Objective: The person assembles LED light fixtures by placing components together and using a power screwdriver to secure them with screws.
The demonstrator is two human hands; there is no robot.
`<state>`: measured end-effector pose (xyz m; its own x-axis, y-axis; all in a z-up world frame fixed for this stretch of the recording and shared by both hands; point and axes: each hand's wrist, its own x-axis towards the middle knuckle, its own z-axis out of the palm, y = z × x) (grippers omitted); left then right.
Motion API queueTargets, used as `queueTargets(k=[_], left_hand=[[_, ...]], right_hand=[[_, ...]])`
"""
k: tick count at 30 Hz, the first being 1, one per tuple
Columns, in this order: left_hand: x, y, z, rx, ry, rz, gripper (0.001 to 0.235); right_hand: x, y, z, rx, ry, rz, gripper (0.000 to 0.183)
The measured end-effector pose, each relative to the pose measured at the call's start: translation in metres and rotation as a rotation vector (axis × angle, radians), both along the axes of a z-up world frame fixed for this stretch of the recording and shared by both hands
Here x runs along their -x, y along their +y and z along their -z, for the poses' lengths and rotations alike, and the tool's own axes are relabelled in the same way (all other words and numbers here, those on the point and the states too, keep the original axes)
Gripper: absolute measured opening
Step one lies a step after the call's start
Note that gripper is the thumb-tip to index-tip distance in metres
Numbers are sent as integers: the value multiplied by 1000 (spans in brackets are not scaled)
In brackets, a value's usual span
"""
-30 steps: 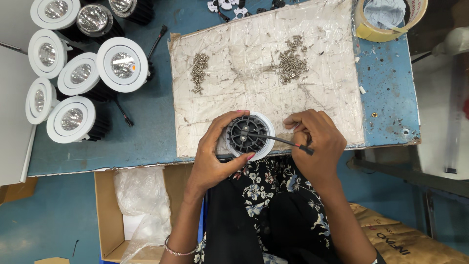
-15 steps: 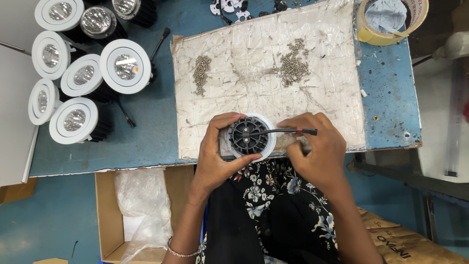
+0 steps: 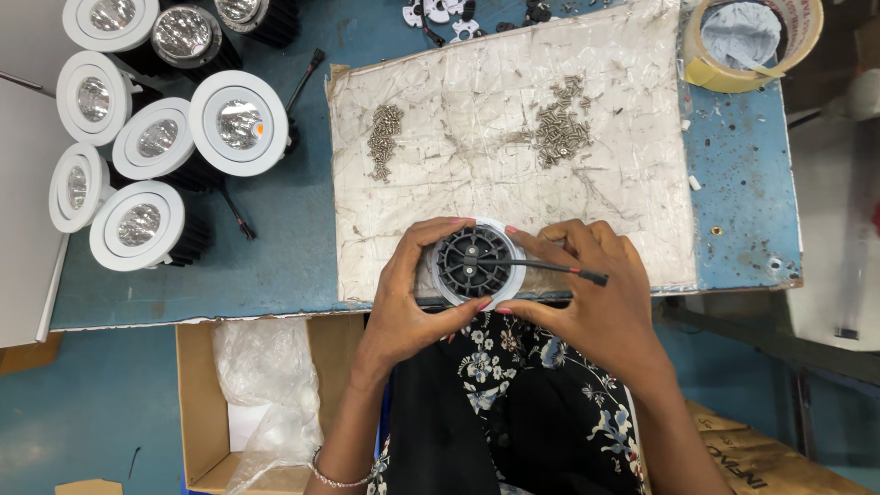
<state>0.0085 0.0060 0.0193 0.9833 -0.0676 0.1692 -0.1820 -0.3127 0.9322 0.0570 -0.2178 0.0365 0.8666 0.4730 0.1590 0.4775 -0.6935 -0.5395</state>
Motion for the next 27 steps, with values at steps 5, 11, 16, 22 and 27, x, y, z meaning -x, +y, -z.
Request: queueTargets(k=[5, 11, 16, 22, 27], left_hand=[[-1, 1, -3, -57, -24, -2, 77], [-1, 3, -3, -68, -30, 2, 78], [0, 4, -2, -70, 1, -13, 80], [0, 7, 4, -63, -12, -4, 82], [0, 8, 9, -42, 24, -2, 83]], right_hand=[[-1, 1, 1, -2, -17, -2, 78], [-2, 4, 3, 29, -13, 9, 78], [-4, 7, 3, 78, 11, 13, 79], [-4, 9, 5, 94, 17, 24, 80], [-5, 9, 8, 91, 7, 25, 78]])
